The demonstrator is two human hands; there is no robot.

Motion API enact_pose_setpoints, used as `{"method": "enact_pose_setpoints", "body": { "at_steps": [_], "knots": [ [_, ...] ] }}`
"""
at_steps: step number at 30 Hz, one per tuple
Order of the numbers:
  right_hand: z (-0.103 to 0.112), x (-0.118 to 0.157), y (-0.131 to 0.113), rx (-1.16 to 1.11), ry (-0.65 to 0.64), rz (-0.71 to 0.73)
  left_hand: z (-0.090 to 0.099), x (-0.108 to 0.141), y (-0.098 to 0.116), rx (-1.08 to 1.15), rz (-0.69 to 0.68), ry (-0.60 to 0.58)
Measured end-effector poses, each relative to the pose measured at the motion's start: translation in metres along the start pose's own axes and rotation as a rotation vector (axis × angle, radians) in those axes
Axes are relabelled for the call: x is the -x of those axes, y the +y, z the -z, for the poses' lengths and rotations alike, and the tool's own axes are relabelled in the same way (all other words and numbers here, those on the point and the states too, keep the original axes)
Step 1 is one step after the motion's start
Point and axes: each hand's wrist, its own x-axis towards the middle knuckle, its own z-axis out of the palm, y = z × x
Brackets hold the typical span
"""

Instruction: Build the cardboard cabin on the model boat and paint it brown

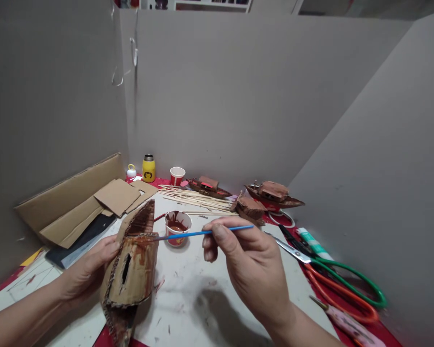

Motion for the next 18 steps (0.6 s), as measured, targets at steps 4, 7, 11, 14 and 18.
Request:
{"method": "enact_pose_setpoints", "body": {
  "at_steps": [4,7,11,14,18],
  "knots": [
    [0.0024,0.0007,0.0017,0.039,-0.038,-0.008,-0.0011,0.0001,0.0013,0.021,0.001,-0.025],
    [0.0067,0.0013,-0.0001,0.031,-0.051,-0.032,-0.0016,0.0015,0.0012,0.075,0.011,-0.022],
    [0.0072,-0.0018,-0.0027,-0.056,-0.068,-0.073,0.0006,0.0021,-0.0027,0.140,0.021,-0.005],
    [0.0037,-0.0048,-0.0008,-0.118,-0.068,-0.108,0.0020,0.0013,-0.0052,0.174,0.060,-0.014],
    [0.0008,-0.0044,0.0042,-0.151,-0.085,-0.184,0.0025,0.0008,-0.0048,0.177,0.091,-0.006]
  ]
}}
